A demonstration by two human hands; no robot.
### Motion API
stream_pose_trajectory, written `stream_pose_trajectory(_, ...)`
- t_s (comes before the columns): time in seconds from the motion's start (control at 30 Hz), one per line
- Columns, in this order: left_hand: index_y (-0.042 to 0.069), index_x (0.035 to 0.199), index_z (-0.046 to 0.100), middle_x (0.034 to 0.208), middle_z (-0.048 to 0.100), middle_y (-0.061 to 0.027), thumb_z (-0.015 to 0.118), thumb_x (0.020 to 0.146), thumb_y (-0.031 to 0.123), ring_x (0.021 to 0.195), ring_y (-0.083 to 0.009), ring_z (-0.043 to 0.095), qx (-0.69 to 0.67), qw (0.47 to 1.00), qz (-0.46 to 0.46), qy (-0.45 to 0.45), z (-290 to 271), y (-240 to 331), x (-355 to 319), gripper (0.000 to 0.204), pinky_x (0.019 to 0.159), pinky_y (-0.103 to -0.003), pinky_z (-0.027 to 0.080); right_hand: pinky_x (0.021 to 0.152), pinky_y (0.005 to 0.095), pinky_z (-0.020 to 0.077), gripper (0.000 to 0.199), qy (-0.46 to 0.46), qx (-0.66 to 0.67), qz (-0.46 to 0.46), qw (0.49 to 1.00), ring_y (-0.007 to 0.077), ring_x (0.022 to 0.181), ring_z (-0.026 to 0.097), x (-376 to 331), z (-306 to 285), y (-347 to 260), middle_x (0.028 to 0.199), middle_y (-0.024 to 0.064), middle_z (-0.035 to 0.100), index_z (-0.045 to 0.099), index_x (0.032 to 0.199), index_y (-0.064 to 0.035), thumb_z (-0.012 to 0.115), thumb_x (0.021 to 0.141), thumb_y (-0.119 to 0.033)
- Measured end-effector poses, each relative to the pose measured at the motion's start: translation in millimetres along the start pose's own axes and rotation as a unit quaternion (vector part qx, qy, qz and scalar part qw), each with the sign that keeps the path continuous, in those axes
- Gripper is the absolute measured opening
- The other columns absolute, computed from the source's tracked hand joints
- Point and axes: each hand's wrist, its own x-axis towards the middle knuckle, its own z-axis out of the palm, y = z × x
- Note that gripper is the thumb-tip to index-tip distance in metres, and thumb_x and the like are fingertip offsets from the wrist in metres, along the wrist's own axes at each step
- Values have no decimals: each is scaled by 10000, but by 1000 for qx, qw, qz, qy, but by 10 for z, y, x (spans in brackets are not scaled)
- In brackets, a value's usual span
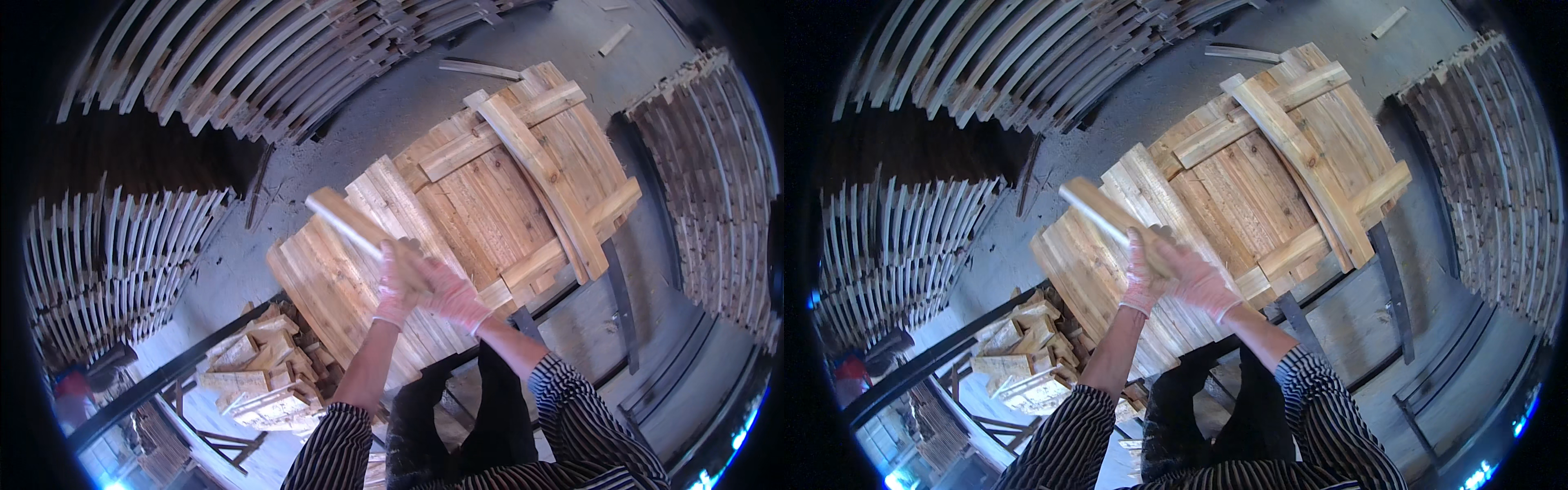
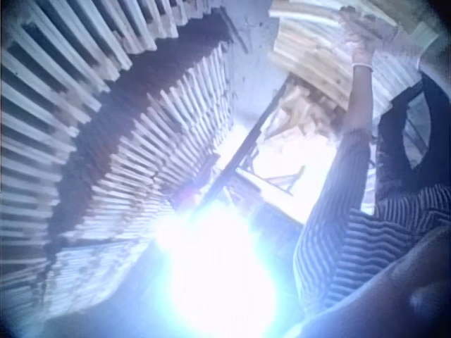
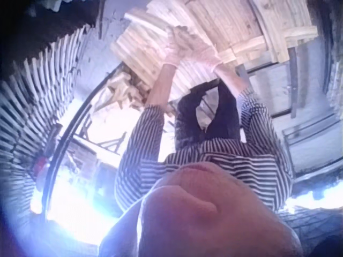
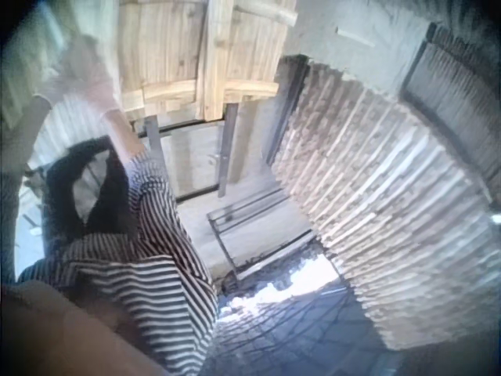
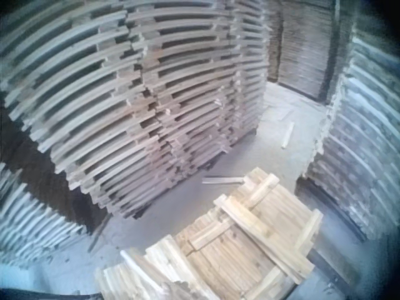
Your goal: The person repeatedly picks up stacks of wooden planks from a metal rack and places them onto a growing pile on the floor. They wear pink gloves and handle the planks by hand, continuously moving them between the rack and the floor pile.
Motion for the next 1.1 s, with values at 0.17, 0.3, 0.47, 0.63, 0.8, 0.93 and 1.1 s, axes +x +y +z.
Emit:
stream_pose_trajectory(0.17, 19, 1552, 372, 1434, 554, -226, 569, 1012, 527, 1280, -308, 571, 226, 961, 4, 161, -561, 99, -182, 767, 1079, -385, 454, 1034, 368, 472, 750, 105, 3, 119, 987, 333, 1220, 574, 50, -825, 547, 1320, 204, 560, 480, 1517, -131, 805, 861, -291)
stream_pose_trajectory(0.3, -20, 1550, 334, 1444, 542, -276, 623, 936, 611, 1309, -373, 555, 390, 862, 41, 322, -2147, -179, -330, 927, 1091, -392, 431, 962, 439, 508, 699, 151, -101, 94, 979, 373, 1096, 606, 140, -682, 897, 1190, 206, 584, 510, 1484, -198, 747, 868, -428)
stream_pose_trajectory(0.47, 4, 1547, 342, 1403, 575, -269, 590, 913, 679, 1250, -398, 576, 366, 856, 19, 365, -2206, -360, -302, 959, 1061, -422, 435, 977, 495, 467, 723, 165, -265, 8, 950, 410, 1136, 569, 14, -600, 1166, 1287, 230, 567, 456, 1501, -179, 714, 870, -418)
stream_pose_trajectory(0.63, 37, 1429, 537, 1288, 641, -94, 627, 953, 607, 1117, -231, 633, 66, 982, -40, 171, -2709, -253, -209, 747, 979, -391, 528, 999, 529, 433, 774, 323, -394, 117, 852, 416, 1189, 538, 302, -1865, 1343, 1359, 248, 535, 430, 1522, -263, 764, 839, -410)
stream_pose_trajectory(0.8, 25, 1386, 562, 1244, 659, -92, 632, 954, 597, 1082, -234, 648, 89, 976, -82, 182, -2676, -346, -67, 719, 956, -406, 540, 906, 479, 490, 764, 235, -393, 172, 872, 401, 1072, 591, 251, -2283, 1642, 1218, 230, 599, 484, 1485, -274, 799, 801, -398)
stream_pose_trajectory(0.93, 17, 1385, 561, 1234, 664, -99, 642, 946, 603, 1072, -230, 644, 110, 974, -66, 185, -2794, -370, -74, 737, 947, -396, 539, 805, 513, 507, 713, 297, -369, 88, 876, 350, 904, 612, 397, -1841, 1248, 1060, 188, 609, 525, 1450, -243, 797, 811, -403)
stream_pose_trajectory(1.1, 6, 1387, 554, 1235, 661, -113, 628, 948, 618, 1065, -235, 641, 159, 964, -68, 200, -3016, -318, -4, 757, 943, -392, 536, 818, 468, 510, 516, 250, -232, 22, 940, 342, 977, 616, 523, -920, 1154, 1070, 186, 618, 597, 1370, -169, 688, 929, -421)
